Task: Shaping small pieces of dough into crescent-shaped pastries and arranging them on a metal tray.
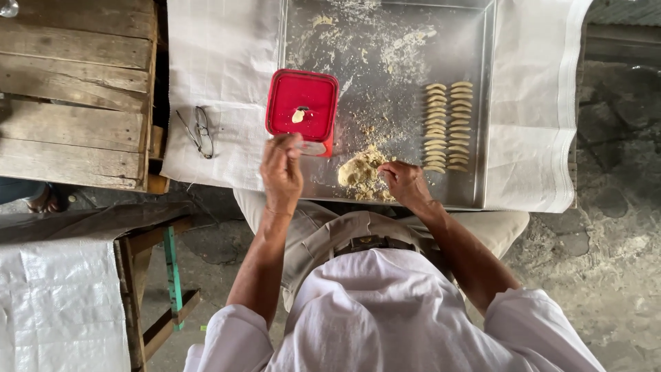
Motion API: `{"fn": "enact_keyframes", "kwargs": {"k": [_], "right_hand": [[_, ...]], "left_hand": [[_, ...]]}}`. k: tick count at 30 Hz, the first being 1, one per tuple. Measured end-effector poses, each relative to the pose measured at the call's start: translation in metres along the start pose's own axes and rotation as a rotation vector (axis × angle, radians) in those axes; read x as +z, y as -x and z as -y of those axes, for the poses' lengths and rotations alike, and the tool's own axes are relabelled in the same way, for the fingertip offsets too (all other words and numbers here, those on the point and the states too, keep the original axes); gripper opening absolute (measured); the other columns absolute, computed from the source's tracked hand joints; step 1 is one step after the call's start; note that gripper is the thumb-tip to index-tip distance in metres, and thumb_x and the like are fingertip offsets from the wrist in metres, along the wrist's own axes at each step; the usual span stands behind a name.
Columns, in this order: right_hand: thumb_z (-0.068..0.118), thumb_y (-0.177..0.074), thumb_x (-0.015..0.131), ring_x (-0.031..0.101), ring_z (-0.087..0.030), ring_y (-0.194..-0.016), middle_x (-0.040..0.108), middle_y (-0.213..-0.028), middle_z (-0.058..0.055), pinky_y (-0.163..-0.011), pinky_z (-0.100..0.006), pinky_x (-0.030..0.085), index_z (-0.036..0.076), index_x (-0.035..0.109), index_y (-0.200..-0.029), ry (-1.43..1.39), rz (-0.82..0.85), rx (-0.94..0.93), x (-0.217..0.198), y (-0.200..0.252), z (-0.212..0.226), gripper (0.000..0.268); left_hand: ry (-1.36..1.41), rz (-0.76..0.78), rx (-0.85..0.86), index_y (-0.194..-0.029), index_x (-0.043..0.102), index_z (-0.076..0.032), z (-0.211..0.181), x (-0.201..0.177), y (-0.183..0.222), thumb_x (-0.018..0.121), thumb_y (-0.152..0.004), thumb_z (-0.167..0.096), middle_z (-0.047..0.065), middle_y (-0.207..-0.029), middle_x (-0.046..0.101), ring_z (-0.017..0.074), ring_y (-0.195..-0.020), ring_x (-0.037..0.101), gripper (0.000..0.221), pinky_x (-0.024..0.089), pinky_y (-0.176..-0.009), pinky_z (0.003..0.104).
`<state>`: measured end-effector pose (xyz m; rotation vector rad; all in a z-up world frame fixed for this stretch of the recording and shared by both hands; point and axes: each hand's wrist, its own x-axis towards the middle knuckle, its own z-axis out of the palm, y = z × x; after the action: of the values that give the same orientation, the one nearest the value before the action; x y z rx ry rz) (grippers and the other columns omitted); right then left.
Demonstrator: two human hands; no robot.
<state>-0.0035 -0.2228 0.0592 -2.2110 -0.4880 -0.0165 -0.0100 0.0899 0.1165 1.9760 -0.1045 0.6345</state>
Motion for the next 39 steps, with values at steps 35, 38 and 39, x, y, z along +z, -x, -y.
{"fn": "enact_keyframes", "kwargs": {"k": [35,38,39], "right_hand": [[-0.002,-0.094,0.069,0.074,-0.024,-0.08,0.074,-0.095,-0.02,-0.072,-0.036,0.066,-0.002,0.074,-0.111,-0.674,-0.074,0.642,-0.004,-0.011,-0.002,0.017],[0.003,-0.094,0.072,0.074,-0.024,-0.083,0.072,-0.095,-0.016,-0.075,-0.038,0.067,-0.002,0.072,-0.107,-0.874,-0.137,0.763,-0.016,-0.007,0.025,0.014],[0.007,-0.094,0.073,0.073,-0.023,-0.084,0.071,-0.095,-0.013,-0.076,-0.039,0.066,-0.001,0.071,-0.105,-0.937,-0.139,0.806,-0.022,-0.01,0.039,0.014]], "left_hand": [[-0.322,0.621,0.113,-0.117,0.068,-0.018,0.005,0.103,0.064,0.059,-0.104,-0.035,0.007,-0.098,0.067,0.0288,-0.104,0.069,0.023,0.056,-0.088,0.04],[0.224,0.541,-0.092,-0.119,0.069,-0.015,-0.026,0.11,0.059,0.059,-0.106,-0.034,0.006,-0.102,0.069,0.0228,-0.102,0.067,0.025,0.051,-0.09,0.032],[0.626,0.475,-0.296,-0.125,0.069,-0.018,-0.03,0.115,0.059,0.059,-0.106,-0.038,0.001,-0.107,0.069,0.015,-0.103,0.065,0.029,0.048,-0.091,0.025]]}}
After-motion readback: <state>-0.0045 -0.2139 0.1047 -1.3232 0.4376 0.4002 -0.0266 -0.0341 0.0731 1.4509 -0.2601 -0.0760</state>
